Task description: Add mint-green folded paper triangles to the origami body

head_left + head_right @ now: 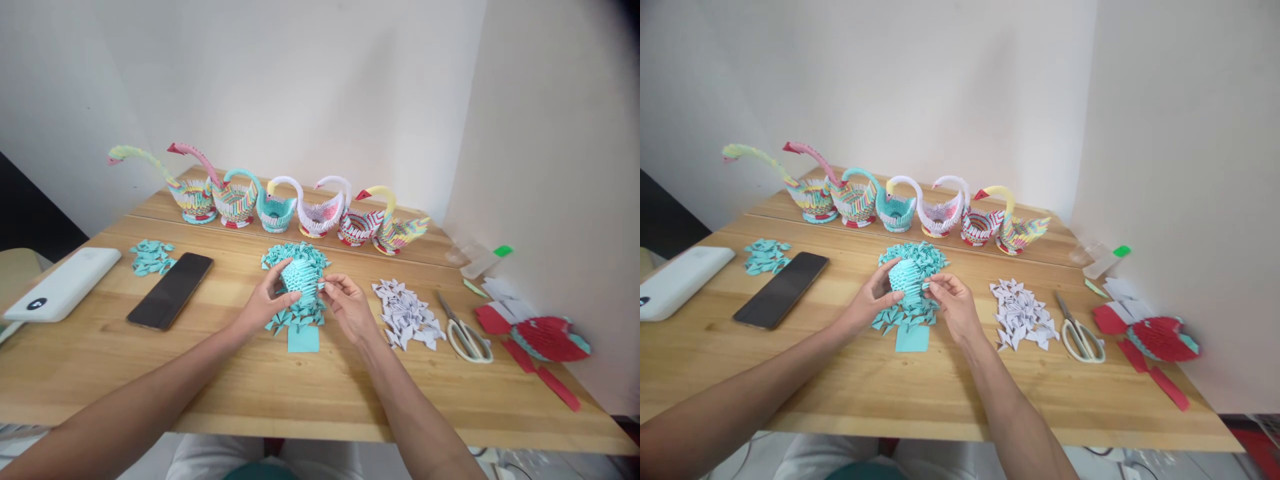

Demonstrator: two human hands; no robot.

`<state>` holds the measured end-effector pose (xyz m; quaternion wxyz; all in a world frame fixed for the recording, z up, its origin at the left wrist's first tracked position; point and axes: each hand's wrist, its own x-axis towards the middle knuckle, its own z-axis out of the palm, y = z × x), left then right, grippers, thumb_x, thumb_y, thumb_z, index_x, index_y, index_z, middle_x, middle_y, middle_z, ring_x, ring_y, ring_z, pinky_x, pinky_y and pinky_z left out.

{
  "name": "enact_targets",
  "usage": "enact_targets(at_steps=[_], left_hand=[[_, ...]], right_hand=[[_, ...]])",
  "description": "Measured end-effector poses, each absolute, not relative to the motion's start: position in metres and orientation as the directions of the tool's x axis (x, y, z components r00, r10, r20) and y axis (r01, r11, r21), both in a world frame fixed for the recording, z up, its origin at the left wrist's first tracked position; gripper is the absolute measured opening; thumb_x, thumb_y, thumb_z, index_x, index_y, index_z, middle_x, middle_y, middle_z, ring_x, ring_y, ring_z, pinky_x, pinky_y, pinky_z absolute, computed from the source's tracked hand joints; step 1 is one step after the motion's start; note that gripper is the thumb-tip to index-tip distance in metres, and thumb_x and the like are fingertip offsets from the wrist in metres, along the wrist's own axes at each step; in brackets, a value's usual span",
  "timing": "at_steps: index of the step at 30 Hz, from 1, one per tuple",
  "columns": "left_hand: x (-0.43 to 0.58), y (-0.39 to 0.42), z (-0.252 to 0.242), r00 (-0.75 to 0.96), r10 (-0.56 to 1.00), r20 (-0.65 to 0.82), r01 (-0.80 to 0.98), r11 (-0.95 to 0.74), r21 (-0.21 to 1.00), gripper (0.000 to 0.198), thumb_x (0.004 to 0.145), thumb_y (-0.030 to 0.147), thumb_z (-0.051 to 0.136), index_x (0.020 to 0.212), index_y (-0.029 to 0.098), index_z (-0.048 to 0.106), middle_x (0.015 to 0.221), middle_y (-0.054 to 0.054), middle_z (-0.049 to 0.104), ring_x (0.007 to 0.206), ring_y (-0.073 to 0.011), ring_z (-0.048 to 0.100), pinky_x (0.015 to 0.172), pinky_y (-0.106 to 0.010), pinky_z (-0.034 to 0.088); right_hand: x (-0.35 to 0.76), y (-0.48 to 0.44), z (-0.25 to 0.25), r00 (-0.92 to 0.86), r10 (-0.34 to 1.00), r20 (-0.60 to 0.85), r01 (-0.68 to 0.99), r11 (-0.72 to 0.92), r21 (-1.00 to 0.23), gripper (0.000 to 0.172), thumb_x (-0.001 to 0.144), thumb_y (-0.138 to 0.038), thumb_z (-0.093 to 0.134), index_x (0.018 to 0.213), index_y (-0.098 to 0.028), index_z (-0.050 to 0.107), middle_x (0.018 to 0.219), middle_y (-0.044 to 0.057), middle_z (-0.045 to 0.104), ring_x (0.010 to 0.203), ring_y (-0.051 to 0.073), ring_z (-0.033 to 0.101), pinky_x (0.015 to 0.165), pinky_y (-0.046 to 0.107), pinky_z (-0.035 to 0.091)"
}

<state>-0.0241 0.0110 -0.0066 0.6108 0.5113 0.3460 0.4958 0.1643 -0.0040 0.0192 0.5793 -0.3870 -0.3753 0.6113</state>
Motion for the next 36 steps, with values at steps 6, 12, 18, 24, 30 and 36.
enact_targets(at_steps=[6,12,18,24,30,36], left_hand=[[-0.024,0.011,-0.006,0.27,0.96,0.076,-0.252,-0.006,0.968,0.09,0.07,0.048,0.081,0.146,0.022,0.04,0.143,-0.014,0.052,0.128,-0.0332,0.052,0.105,-0.045,0.044],[-0.024,0.012,-0.008,0.268,0.96,0.081,-0.252,-0.012,0.968,0.09,0.07,0.048,0.081,0.146,0.021,0.04,0.145,-0.015,0.051,0.127,-0.0328,0.052,0.104,-0.044,0.044],[-0.024,0.013,-0.011,0.267,0.96,0.085,-0.235,-0.021,0.972,0.09,0.069,0.049,0.081,0.145,0.021,0.041,0.143,-0.015,0.052,0.125,-0.0323,0.054,0.101,-0.043,0.045],[-0.024,0.015,-0.017,0.252,0.96,0.119,-0.243,-0.056,0.968,0.088,0.071,0.048,0.08,0.145,0.022,0.043,0.145,-0.014,0.052,0.126,-0.032,0.053,0.103,-0.043,0.044],[-0.025,0.015,-0.021,0.257,0.957,0.135,-0.256,-0.068,0.964,0.086,0.072,0.046,0.08,0.146,0.021,0.043,0.144,-0.014,0.053,0.126,-0.0319,0.054,0.104,-0.043,0.044],[-0.024,0.016,-0.019,0.238,0.963,0.123,-0.236,-0.066,0.97,0.086,0.071,0.048,0.08,0.144,0.021,0.044,0.142,-0.015,0.054,0.124,-0.0322,0.055,0.102,-0.044,0.045]], right_hand=[[0.164,-0.004,0.019,-0.036,0.999,-0.034,-0.406,-0.046,-0.913,0.028,0.06,-0.034,0.092,0.078,-0.023,0.073,0.084,-0.001,0.075,0.07,0.011,0.066,0.069,0.023,0.057],[0.163,-0.005,0.019,-0.035,0.998,-0.056,-0.388,-0.065,-0.92,0.031,0.058,-0.036,0.092,0.078,-0.023,0.073,0.083,-0.001,0.076,0.069,0.011,0.066,0.068,0.023,0.056],[0.163,-0.005,0.017,-0.04,0.998,-0.057,-0.366,-0.067,-0.928,0.032,0.058,-0.037,0.092,0.079,-0.023,0.073,0.082,-0.001,0.076,0.07,0.011,0.066,0.069,0.024,0.056],[0.163,-0.005,0.016,-0.057,0.997,-0.055,-0.359,-0.072,-0.931,0.031,0.061,-0.035,0.091,0.084,-0.023,0.073,0.081,-0.001,0.075,0.072,0.011,0.066,0.07,0.023,0.055],[0.161,-0.005,0.014,-0.058,0.996,-0.067,-0.374,-0.084,-0.924,0.031,0.062,-0.034,0.091,0.085,-0.022,0.074,0.079,-0.001,0.075,0.07,0.01,0.066,0.069,0.022,0.055],[0.162,-0.006,0.018,-0.052,0.994,-0.095,-0.44,-0.108,-0.892,0.035,0.059,-0.032,0.092,0.087,-0.023,0.074,0.082,-0.002,0.075,0.071,0.01,0.068,0.07,0.022,0.057]])
